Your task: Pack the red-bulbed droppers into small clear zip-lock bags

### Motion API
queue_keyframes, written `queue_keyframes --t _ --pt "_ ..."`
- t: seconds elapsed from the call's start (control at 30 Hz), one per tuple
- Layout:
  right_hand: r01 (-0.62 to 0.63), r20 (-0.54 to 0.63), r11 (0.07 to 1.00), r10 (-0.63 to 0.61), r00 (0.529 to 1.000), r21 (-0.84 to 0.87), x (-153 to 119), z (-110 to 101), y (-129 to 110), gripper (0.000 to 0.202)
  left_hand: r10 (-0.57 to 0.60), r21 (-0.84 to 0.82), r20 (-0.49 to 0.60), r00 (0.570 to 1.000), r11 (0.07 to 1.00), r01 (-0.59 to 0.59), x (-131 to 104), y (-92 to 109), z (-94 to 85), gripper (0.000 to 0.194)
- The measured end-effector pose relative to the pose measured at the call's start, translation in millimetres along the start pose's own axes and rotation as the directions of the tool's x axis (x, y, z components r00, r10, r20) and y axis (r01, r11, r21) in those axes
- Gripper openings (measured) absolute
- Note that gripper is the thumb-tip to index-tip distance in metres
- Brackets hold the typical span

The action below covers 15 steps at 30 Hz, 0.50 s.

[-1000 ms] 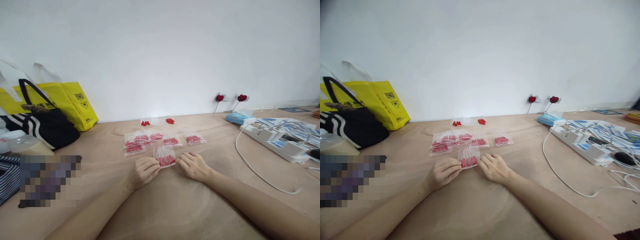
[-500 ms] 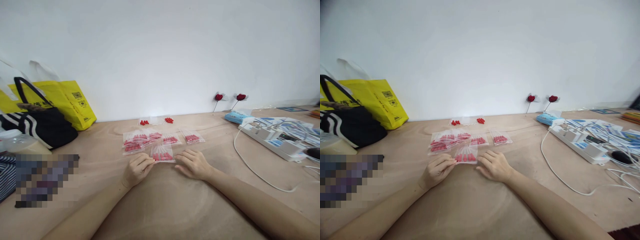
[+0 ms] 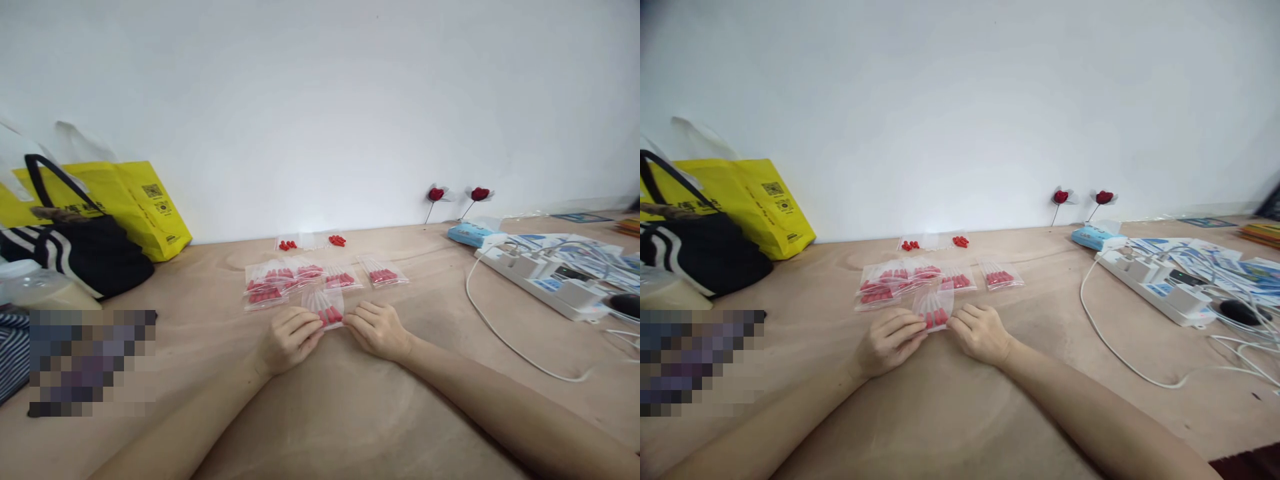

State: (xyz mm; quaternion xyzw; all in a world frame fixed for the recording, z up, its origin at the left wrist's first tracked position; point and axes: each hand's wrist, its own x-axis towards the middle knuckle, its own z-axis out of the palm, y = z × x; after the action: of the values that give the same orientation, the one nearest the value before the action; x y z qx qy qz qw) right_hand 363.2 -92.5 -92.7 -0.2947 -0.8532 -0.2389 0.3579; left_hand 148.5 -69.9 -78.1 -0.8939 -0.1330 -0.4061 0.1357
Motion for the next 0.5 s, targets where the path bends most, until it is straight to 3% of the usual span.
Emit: queue_keyframes --t 0.17,0.5 --pt "0.031 0.008 1.0 -0.031 0.999 0.002 7 2 -8 0.017 0.085 0.068 0.004 0.996 0.994 -0.085 7 7 9.3 0.008" --pt "0.018 0.005 1.0 -0.018 1.0 0.024 9 3 -13 0.017 0.155 0.166 0.026 0.988 0.974 -0.157 10 10 5.3 0.012"
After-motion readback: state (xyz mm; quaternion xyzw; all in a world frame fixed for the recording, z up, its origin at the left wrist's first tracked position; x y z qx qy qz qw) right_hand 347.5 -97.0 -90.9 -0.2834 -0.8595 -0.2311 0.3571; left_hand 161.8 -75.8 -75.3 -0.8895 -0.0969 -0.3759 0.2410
